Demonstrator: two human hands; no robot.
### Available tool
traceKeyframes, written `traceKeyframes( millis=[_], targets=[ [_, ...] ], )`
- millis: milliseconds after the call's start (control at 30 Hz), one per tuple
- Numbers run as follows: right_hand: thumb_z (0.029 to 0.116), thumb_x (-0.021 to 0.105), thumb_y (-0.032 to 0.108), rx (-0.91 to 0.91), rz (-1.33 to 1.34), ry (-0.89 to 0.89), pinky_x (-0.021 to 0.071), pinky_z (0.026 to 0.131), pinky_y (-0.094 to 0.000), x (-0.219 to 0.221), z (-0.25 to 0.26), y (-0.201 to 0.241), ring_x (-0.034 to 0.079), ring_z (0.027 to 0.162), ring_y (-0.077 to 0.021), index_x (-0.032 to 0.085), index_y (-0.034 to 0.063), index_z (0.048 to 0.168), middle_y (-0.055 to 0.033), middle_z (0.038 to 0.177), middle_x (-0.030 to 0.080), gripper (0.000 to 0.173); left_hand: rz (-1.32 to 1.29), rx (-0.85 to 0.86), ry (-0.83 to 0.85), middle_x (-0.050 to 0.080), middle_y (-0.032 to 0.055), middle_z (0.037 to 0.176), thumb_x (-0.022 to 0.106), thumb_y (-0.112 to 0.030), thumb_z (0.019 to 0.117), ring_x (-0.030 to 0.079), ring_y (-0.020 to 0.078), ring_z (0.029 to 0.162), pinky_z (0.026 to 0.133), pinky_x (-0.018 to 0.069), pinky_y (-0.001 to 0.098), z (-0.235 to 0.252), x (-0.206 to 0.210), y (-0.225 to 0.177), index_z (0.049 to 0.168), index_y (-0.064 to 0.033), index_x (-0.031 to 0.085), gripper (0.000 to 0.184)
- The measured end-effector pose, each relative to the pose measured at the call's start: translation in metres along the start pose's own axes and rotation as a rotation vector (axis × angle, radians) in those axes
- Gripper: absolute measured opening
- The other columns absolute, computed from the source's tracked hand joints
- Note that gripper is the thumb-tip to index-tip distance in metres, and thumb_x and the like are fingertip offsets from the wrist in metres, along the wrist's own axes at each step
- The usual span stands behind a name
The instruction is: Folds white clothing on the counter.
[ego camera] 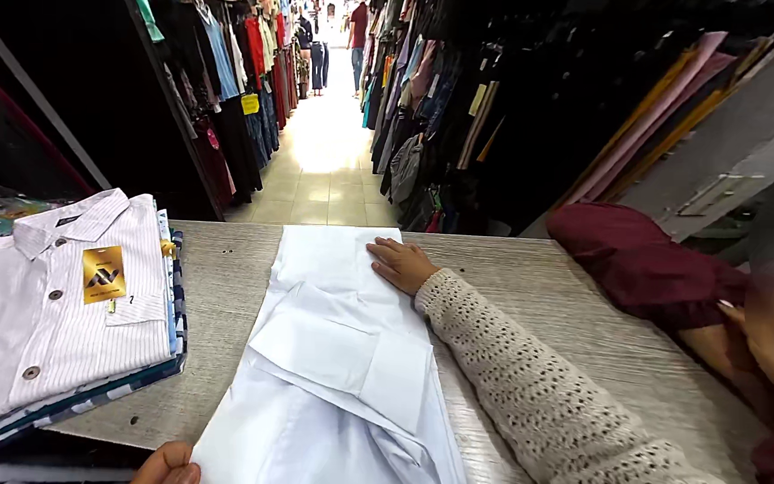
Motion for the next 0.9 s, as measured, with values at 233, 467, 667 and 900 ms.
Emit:
traceKeyframes(
  millis=[233, 467, 667, 900],
  targets=[
    [0.09, 0.068, 0.059, -0.274, -0.004, 0.191, 0.039, 0.113, -0.06, 0.005, -0.084, 0.158, 0.047, 0.14, -0.043, 0.044, -0.0046, 0.149, -0.0291, 0.151, 0.046, 0.09, 0.163, 0.091, -0.068, 0.076, -0.0106, 0.1, 0.051, 0.009, 0.0907, 0.071, -0.0005, 0.093, 0.084, 0.0592, 0.022, -0.006, -0.016, -0.008, 0.108, -0.0072, 0.062, 0.026],
    [0.1007, 0.054, 0.003, -0.209, 0.105, 0.045, 0.0493, 0.106, -0.0518, 0.019, -0.124, 0.158, 0.064, 0.123, -0.0347, 0.06, -0.0053, 0.136, -0.0236, 0.132, 0.065, 0.037, 0.5, 0.265, 0.307, 0.067, 0.0212, 0.127, 0.063, -0.012, 0.0948, 0.063, 0.0193, 0.123, 0.102, 0.0518, 0.0328, 0.011, 0.023, -0.017, 0.111, 0.004, 0.069, 0.024],
    [0.1098, 0.026, 0.018, 0.228, 1.077, -0.822, 0.0613, 0.077, -0.0236, -0.045, -0.252, 0.043, 0.07, 0.085, 0.0007, 0.056, 0.0134, 0.118, 0.0091, 0.091, 0.072, 0.032, 0.627, 0.298, 0.431, 0.068, 0.0328, 0.119, 0.065, 0.001, 0.0855, 0.064, 0.0451, 0.12, 0.105, 0.0496, 0.0476, 0.009, 0.031, 0.0, 0.108, 0.0137, 0.07, 0.026],
    [0.1126, 0.019, 0.038, 0.306, 1.58, -1.337, 0.0595, 0.091, -0.0345, 0.005, -0.346, 0.013, 0.069, 0.105, -0.0072, 0.051, 0.0188, 0.124, 0.0037, 0.107, 0.07, 0.039, 0.797, 0.45, 0.67, 0.067, 0.0214, 0.129, 0.055, -0.009, 0.0955, 0.066, 0.036, 0.12, 0.1, 0.0542, 0.0471, 0.027, 0.05, -0.025, 0.12, 0.004, 0.069, 0.032]
  ],
)
Point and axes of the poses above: each hand's wrist, its own z-axis towards the middle knuckle, its own x-axis out of the palm, y = z × x, the point moved 10 cm from there along z, towards the middle knuckle
